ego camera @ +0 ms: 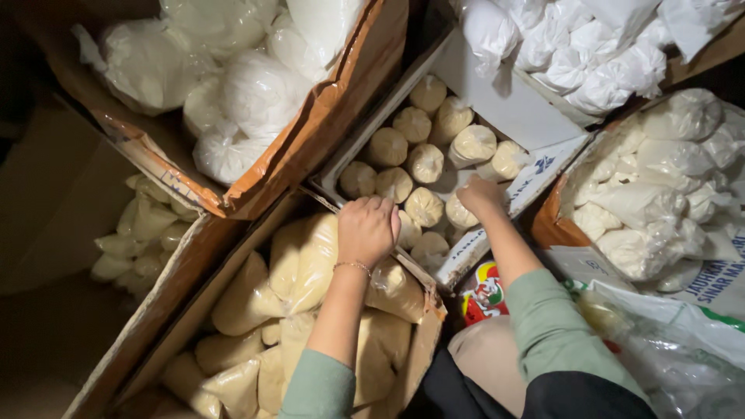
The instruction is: The person repeatedly picks up individually wrapped beige items from one cardboard box and places them into an adjacent box. The hands handle the items one at a time, occasionally adjusting their position within the boxes.
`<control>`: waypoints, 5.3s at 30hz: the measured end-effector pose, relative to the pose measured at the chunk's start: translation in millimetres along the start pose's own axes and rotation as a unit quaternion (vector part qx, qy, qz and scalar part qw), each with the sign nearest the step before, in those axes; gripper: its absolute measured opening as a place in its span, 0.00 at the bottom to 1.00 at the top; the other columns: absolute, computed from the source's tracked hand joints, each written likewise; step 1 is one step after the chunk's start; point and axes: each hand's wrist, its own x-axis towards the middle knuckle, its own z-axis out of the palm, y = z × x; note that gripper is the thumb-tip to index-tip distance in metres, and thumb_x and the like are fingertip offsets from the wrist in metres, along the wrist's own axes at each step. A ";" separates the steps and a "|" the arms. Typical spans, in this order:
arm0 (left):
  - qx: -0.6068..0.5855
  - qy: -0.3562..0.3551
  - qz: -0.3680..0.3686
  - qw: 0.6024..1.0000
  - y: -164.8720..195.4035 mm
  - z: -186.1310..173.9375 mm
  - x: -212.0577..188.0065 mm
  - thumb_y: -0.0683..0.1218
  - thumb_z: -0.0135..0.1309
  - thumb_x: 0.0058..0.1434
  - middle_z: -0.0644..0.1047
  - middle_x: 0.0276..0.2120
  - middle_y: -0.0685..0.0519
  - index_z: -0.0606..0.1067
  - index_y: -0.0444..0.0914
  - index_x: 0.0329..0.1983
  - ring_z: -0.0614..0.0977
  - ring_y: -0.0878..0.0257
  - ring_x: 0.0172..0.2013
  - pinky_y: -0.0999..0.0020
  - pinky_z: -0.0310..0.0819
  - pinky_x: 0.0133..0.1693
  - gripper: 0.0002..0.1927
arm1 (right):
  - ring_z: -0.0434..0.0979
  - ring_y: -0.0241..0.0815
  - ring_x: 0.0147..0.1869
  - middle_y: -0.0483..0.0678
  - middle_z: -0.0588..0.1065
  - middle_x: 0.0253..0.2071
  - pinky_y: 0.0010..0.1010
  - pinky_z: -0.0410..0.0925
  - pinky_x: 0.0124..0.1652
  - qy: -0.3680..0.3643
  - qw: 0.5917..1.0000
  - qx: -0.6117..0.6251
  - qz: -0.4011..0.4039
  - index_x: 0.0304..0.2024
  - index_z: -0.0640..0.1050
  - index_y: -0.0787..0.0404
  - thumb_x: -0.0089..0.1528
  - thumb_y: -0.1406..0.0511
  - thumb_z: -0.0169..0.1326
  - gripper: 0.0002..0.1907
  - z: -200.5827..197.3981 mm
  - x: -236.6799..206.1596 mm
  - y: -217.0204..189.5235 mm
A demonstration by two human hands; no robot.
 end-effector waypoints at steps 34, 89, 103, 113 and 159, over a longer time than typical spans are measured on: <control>-0.029 0.005 -0.018 0.999 -10.0 3.0 5.2 0.48 0.55 0.61 0.77 0.27 0.52 0.76 0.40 0.30 0.79 0.54 0.31 0.57 0.70 0.36 0.08 | 0.79 0.53 0.61 0.54 0.77 0.58 0.43 0.74 0.56 -0.263 0.900 -0.320 -0.132 0.63 0.73 0.57 0.49 0.58 0.65 0.39 49.7 46.4 -29.7; 0.087 -0.114 -0.403 0.904 -35.7 -37.4 -82.6 0.68 0.67 0.41 0.75 0.46 0.39 0.69 0.35 0.56 0.74 0.42 0.52 0.46 0.73 0.47 0.47 | 0.73 0.69 0.55 0.63 0.72 0.55 0.50 0.68 0.52 0.213 0.877 0.109 -0.416 0.52 0.75 0.65 0.56 0.68 0.56 0.21 0.0 -251.1 -152.9; 0.016 -0.013 -0.380 0.925 -13.1 -75.0 -152.6 0.60 0.72 0.44 0.73 0.45 0.40 0.60 0.36 0.71 0.74 0.43 0.48 0.52 0.70 0.51 0.55 | 0.78 0.61 0.54 0.60 0.78 0.48 0.48 0.71 0.55 0.010 0.924 0.047 -0.380 0.48 0.77 0.64 0.67 0.60 0.51 0.14 12.0 -218.9 -142.6; -0.127 -0.011 -0.274 0.953 -37.8 -90.7 -243.0 0.56 0.75 0.41 0.68 0.65 0.38 0.52 0.35 0.76 0.69 0.41 0.63 0.52 0.62 0.63 0.64 | 0.65 0.64 0.70 0.70 0.64 0.65 0.43 0.61 0.65 -0.115 0.872 0.156 -0.449 0.68 0.56 0.73 0.46 0.46 0.71 0.63 97.1 -213.9 -178.1; 0.237 -0.101 -0.294 0.920 -66.3 -0.1 -131.3 0.67 0.52 0.58 0.66 0.64 0.32 0.72 0.33 0.53 0.64 0.36 0.63 0.33 0.54 0.58 0.35 | 0.71 0.64 0.58 0.57 0.67 0.56 0.50 0.68 0.55 0.322 0.924 0.086 -0.186 0.57 0.74 0.51 0.50 0.63 0.71 0.33 -94.7 -94.3 -14.4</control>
